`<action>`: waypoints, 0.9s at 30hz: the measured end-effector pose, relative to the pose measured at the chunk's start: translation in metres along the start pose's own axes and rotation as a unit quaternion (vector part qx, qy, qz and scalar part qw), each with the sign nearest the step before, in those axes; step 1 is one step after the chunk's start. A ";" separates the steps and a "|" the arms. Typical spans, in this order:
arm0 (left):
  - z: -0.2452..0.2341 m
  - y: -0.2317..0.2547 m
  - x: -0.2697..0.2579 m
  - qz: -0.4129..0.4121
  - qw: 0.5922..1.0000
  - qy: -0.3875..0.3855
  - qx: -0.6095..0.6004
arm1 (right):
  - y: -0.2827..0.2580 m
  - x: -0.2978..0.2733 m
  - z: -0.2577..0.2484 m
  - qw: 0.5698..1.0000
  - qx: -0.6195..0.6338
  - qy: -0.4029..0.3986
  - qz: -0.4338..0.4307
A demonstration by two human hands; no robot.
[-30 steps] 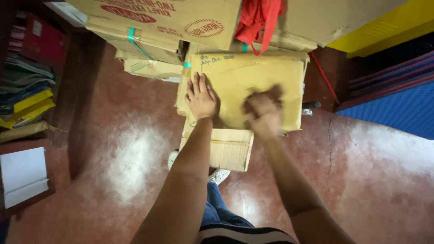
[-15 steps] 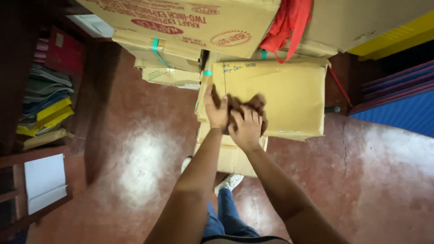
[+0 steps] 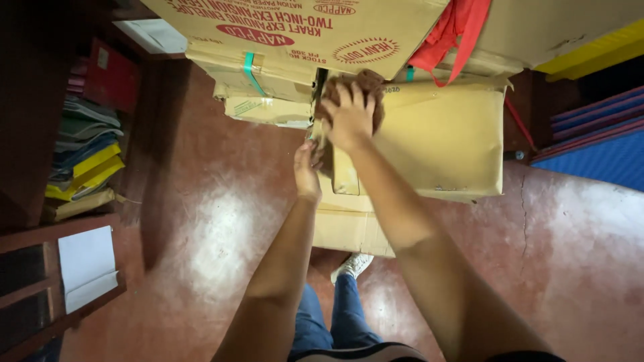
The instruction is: Wiping down a binder and large envelopes with a cloth in a storage area.
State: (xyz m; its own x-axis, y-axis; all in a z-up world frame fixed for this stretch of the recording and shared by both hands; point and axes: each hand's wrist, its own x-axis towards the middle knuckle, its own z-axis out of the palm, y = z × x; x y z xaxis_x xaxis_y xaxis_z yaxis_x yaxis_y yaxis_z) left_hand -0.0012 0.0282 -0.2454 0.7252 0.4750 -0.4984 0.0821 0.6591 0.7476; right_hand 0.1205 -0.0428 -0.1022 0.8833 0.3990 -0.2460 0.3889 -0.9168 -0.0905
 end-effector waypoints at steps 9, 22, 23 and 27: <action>0.030 0.043 -0.017 0.176 0.976 0.061 0.116 | 0.057 -0.144 0.080 0.939 0.062 0.296 -0.165; 0.064 0.036 -0.035 0.268 0.657 -0.176 0.682 | 0.188 -0.120 0.066 0.911 0.020 0.342 0.229; 0.067 0.043 -0.031 0.199 0.606 -0.191 0.746 | 0.164 -0.110 0.068 0.925 0.044 0.350 0.140; 0.046 0.035 0.010 0.172 0.574 -0.225 0.769 | 0.067 -0.135 0.077 0.945 -0.003 0.328 0.006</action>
State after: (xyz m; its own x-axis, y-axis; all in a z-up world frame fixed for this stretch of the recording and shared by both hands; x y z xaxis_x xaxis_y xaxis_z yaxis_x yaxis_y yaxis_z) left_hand 0.0404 0.0287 -0.2041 0.9539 -0.0045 -0.3001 0.1356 -0.8856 0.4442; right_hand 0.0072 -0.1598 -0.1492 0.8589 0.3136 0.4049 0.3770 -0.9222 -0.0855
